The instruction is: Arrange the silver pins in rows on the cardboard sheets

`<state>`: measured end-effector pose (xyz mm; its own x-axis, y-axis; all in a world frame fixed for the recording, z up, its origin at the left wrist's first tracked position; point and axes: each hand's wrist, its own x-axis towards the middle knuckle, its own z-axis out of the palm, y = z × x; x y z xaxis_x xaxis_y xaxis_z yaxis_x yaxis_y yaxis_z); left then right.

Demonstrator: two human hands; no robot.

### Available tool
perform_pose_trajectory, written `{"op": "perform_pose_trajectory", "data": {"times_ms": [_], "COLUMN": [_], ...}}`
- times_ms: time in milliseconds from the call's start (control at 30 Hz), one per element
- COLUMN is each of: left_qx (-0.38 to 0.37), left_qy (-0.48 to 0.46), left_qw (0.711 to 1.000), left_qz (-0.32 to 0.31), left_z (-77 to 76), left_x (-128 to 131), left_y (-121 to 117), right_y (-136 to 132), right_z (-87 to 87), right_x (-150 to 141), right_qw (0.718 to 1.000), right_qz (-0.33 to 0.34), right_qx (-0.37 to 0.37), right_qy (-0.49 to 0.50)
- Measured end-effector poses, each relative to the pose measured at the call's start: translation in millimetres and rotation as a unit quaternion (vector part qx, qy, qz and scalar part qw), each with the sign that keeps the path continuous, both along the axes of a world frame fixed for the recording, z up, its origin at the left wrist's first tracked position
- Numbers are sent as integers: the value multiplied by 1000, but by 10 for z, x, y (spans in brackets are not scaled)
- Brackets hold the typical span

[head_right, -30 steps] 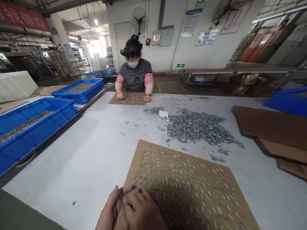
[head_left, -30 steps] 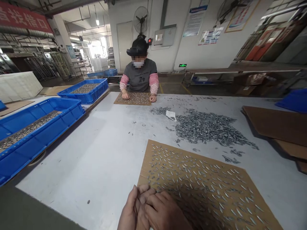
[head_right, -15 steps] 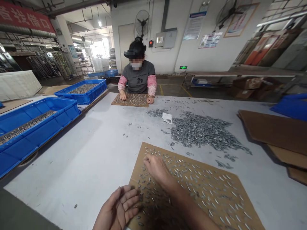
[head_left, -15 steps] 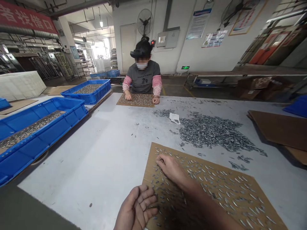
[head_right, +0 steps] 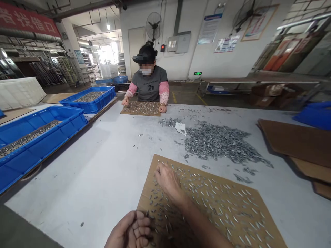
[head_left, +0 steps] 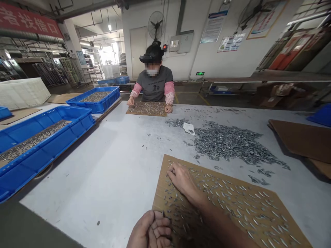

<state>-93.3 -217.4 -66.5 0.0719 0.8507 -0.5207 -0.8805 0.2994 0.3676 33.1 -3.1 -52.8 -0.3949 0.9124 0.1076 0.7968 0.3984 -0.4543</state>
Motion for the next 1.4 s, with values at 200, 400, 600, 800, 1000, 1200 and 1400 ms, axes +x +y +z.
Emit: {"op": "perform_pose_trajectory", "data": {"times_ms": [200,400,600,800,1000,1200,1400], "left_qx": [24,4,-68,-80,-112,-117,-110], "left_qy": [16,47,77,81,75,98,92], "left_qw": [1000,999,993,989,982,975,976], "left_qz": [-5,22,65,91,131,163,163], "left_z": [103,279,459,463,573,642,673], "left_x": [10,28,7,-25,-7,-48,-51], "left_y": [21,120,240,298,269,275,472], "right_y": [56,451,969,1310,1489,1506,1535], "right_z": [632,854,586,282,58,-19,-17], "right_x": [563,1413,1932,1586,1028,930,991], "right_qw": [993,990,979,986,983,975,979], "right_qz": [-28,-76,-105,-40,15,45,-6], "right_qx": [106,80,-46,-55,-65,-32,-50], "right_qy": [49,-82,-170,-149,-173,-214,-196]}}
